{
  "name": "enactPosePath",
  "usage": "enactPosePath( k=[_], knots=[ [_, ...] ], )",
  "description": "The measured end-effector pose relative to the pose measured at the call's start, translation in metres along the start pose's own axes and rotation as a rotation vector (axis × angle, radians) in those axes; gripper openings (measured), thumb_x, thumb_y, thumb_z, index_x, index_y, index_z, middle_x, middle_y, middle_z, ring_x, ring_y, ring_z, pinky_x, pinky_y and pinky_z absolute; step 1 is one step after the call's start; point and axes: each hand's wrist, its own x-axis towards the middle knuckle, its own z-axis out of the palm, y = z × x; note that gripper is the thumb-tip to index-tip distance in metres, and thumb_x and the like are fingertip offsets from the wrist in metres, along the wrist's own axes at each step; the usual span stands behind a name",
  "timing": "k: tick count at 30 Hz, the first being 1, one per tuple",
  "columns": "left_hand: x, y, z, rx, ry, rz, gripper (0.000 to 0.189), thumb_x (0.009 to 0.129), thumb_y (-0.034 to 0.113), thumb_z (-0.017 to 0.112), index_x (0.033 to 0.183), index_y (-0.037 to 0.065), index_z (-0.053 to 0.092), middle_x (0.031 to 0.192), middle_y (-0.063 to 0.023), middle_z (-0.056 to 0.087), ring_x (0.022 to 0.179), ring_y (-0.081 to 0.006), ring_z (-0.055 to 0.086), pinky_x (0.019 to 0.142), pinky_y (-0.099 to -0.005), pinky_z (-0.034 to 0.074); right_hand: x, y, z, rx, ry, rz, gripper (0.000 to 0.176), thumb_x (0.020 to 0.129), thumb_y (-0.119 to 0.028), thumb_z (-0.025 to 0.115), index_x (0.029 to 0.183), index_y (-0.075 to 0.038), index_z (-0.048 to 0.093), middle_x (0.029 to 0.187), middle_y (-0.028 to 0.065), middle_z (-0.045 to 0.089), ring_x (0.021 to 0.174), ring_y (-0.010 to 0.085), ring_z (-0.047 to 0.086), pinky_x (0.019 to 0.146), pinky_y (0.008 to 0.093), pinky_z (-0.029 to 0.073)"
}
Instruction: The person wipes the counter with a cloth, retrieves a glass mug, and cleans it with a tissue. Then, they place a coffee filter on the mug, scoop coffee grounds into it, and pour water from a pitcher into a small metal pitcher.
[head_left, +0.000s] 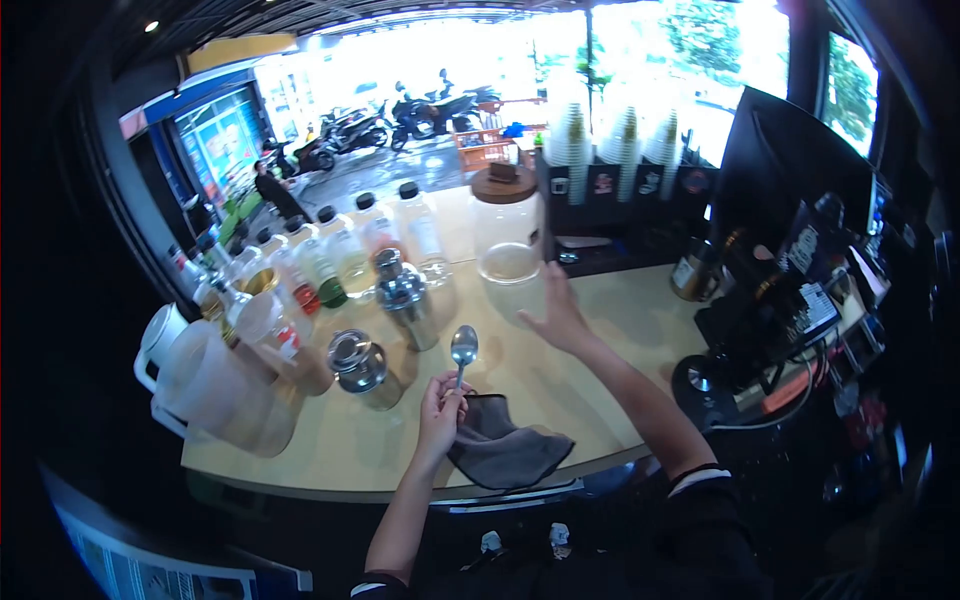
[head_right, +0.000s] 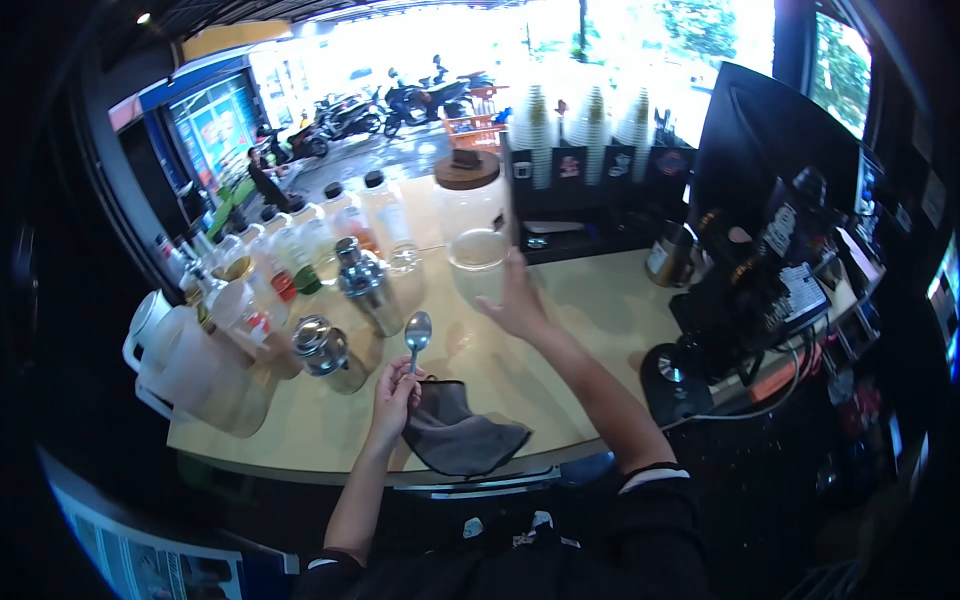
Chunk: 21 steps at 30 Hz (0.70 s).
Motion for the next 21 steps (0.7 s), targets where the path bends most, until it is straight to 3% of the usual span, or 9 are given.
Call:
enactPosePath(
  k=[4, 7, 9, 10, 13, 16, 18, 20, 21],
  knots=[
    [-0.03, -0.002, -0.027, 0.021, 0.034, -0.01, 0.025, 0.091, 0.007, 0.048, 0.115, 0.005, 0.044, 0.092, -0.0038, 0.056, 0.064, -0.0043, 0.049, 0.052, -0.0163, 0.039, 0.028, -0.077, 0.065, 0.175, -0.139, -0.225, 0.105, 0.07, -0.042, 0.072, 0.139, 0.003, 0.006, 0.14, 0.0281, 0.015, 0.132, 0.0394, 0.019, 0.108, 0.0431, 0.022],
    [-0.044, 0.0, -0.041, 0.009, 0.069, 0.015, 0.024, 0.091, 0.008, 0.047, 0.114, 0.005, 0.044, 0.092, -0.0036, 0.056, 0.064, -0.0035, 0.048, 0.052, -0.0159, 0.038, 0.046, -0.116, 0.1, 0.486, -0.108, -0.107, 0.116, 0.062, -0.042, 0.079, 0.138, 0.003, 0.005, 0.138, 0.0273, 0.021, 0.128, 0.0363, 0.03, 0.103, 0.0423, 0.031],
    [-0.051, 0.004, -0.046, 0.024, 0.092, 0.024, 0.022, 0.092, 0.008, 0.047, 0.113, 0.004, 0.045, 0.092, -0.0033, 0.056, 0.065, -0.0033, 0.047, 0.053, -0.0158, 0.037, 0.052, -0.131, 0.11, 0.762, -0.061, 0.068, 0.108, 0.051, -0.041, 0.084, 0.13, 0.003, 0.025, 0.114, 0.0226, 0.051, 0.105, 0.0312, 0.054, 0.091, 0.0399, 0.043],
    [-0.053, 0.004, -0.049, 0.029, 0.097, 0.018, 0.022, 0.092, 0.008, 0.047, 0.113, 0.004, 0.045, 0.092, -0.0033, 0.056, 0.065, -0.0033, 0.047, 0.053, -0.0158, 0.037, 0.054, -0.135, 0.113, 0.768, -0.066, 0.073, 0.108, 0.051, -0.041, 0.084, 0.13, 0.003, 0.025, 0.114, 0.0226, 0.051, 0.105, 0.0312, 0.054, 0.091, 0.0399, 0.043],
    [-0.055, 0.003, -0.052, 0.022, 0.096, 0.002, 0.022, 0.092, 0.008, 0.046, 0.114, 0.004, 0.045, 0.092, -0.0037, 0.056, 0.065, -0.0036, 0.047, 0.054, -0.0161, 0.038, 0.059, -0.138, 0.107, 0.681, -0.086, 0.092, 0.077, 0.05, -0.035, 0.085, 0.107, 0.0, 0.045, 0.097, 0.0164, 0.058, 0.089, 0.0257, 0.06, 0.078, 0.0363, 0.048],
    [-0.051, 0.007, -0.049, -0.009, 0.069, 0.023, 0.022, 0.091, 0.007, 0.045, 0.113, 0.004, 0.045, 0.093, -0.0041, 0.057, 0.066, -0.004, 0.048, 0.054, -0.0164, 0.039, 0.061, -0.134, 0.088, 0.732, 0.1, -0.03, 0.081, 0.05, -0.034, 0.085, 0.11, 0.0, 0.044, 0.096, 0.0158, 0.058, 0.087, 0.0269, 0.059, 0.078, 0.0361, 0.048],
    [-0.046, 0.01, -0.041, -0.017, 0.057, 0.031, 0.022, 0.091, 0.006, 0.045, 0.113, 0.004, 0.045, 0.093, -0.0046, 0.057, 0.066, -0.0042, 0.048, 0.055, -0.0163, 0.039, 0.057, -0.12, 0.052, 0.716, 0.075, 0.036, 0.084, 0.05, -0.034, 0.085, 0.114, 0.0, 0.042, 0.098, 0.0162, 0.056, 0.09, 0.028, 0.058, 0.081, 0.0365, 0.046],
    [-0.035, 0.007, -0.03, -0.028, 0.006, -0.004, 0.022, 0.091, 0.006, 0.044, 0.113, 0.004, 0.045, 0.093, -0.0048, 0.057, 0.066, -0.0042, 0.048, 0.054, -0.0161, 0.039, 0.05, -0.1, 0.017, 0.382, 0.145, -0.027, 0.086, 0.053, -0.035, 0.085, 0.12, -0.001, 0.041, 0.106, 0.0128, 0.055, 0.096, 0.0204, 0.057, 0.082, 0.0317, 0.047],
    [-0.031, 0.01, -0.021, -0.011, 0.008, -0.018, 0.022, 0.091, 0.006, 0.045, 0.113, 0.004, 0.045, 0.093, -0.005, 0.057, 0.066, -0.004, 0.048, 0.053, -0.0159, 0.038, 0.045, -0.088, -0.001, 0.426, 0.078, 0.049, 0.085, 0.054, -0.031, 0.085, 0.12, -0.001, 0.041, 0.11, 0.0125, 0.053, 0.101, 0.0199, 0.055, 0.085, 0.031, 0.046]
  ],
)
